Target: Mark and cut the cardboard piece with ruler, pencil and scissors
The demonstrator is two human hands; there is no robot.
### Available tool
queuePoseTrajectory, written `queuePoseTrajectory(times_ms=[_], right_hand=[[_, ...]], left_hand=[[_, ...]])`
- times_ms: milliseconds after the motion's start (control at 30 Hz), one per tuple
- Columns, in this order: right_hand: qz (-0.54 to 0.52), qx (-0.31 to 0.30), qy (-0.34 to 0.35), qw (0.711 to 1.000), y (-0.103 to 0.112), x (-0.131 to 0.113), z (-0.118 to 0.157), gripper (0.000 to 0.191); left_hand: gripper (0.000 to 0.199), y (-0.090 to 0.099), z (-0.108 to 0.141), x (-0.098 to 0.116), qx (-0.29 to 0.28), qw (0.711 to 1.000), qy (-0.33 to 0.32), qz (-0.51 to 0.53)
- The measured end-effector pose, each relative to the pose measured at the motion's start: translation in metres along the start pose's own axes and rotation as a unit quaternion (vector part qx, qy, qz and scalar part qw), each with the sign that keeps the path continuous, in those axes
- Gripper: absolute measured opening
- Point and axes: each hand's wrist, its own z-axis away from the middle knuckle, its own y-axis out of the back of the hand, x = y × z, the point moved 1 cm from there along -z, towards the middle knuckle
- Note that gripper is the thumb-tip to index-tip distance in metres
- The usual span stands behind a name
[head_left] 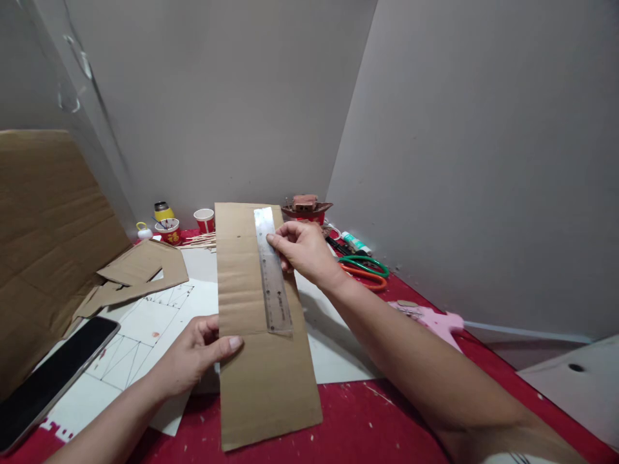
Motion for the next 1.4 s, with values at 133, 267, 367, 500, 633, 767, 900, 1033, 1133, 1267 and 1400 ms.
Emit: queuePoseTrajectory(times_ms=[133, 267, 367, 500, 633, 767, 900, 1033, 1133, 1267, 1400], right_hand=[[0.003, -0.002, -0.002, 1.000, 0.000, 0.000, 0.000, 0.018], [0.006, -0.003, -0.003, 1.000, -0.001, 0.000, -0.001, 0.018], [0.010, -0.003, -0.003, 1.000, -0.001, 0.000, -0.001, 0.018], [0.017, -0.005, -0.003, 1.000, -0.001, 0.000, -0.001, 0.018], [0.027, -0.008, -0.003, 1.000, -0.001, 0.003, -0.001, 0.018], [0.036, -0.009, 0.000, 0.999, -0.001, 0.005, -0.002, 0.018], [0.028, -0.015, -0.002, 0.999, -0.002, 0.006, -0.001, 0.017], [0.000, -0.044, -0.014, 0.999, -0.008, 0.005, 0.002, 0.020], [-0.025, -0.091, -0.034, 0.995, -0.017, 0.007, 0.006, 0.022], [-0.041, -0.182, -0.076, 0.980, -0.031, 0.019, 0.012, 0.025], [-0.019, -0.280, -0.116, 0.953, -0.040, 0.035, 0.014, 0.027]], left_hand=[[0.032, 0.001, 0.000, -0.001, -0.012, 1.000, -0.004, 0.001], [0.030, 0.000, 0.000, 0.000, -0.016, 1.000, -0.007, 0.002], [0.030, 0.000, 0.000, 0.000, -0.018, 1.000, -0.007, 0.002], [0.030, -0.001, 0.000, 0.002, -0.016, 1.000, -0.004, -0.004], [0.031, 0.000, 0.000, 0.001, -0.012, 1.000, -0.002, -0.006], [0.032, 0.001, 0.000, 0.000, -0.008, 1.000, 0.005, -0.004], [0.032, 0.000, 0.000, 0.000, 0.007, 1.000, 0.017, 0.011], [0.033, 0.008, -0.002, 0.001, 0.053, 0.998, 0.028, 0.028], [0.038, 0.028, -0.006, 0.004, 0.113, 0.993, 0.017, 0.025], [0.034, 0.062, -0.013, 0.005, 0.264, 0.964, -0.010, 0.044], [0.027, 0.076, -0.018, 0.002, 0.329, 0.942, -0.034, 0.053]])
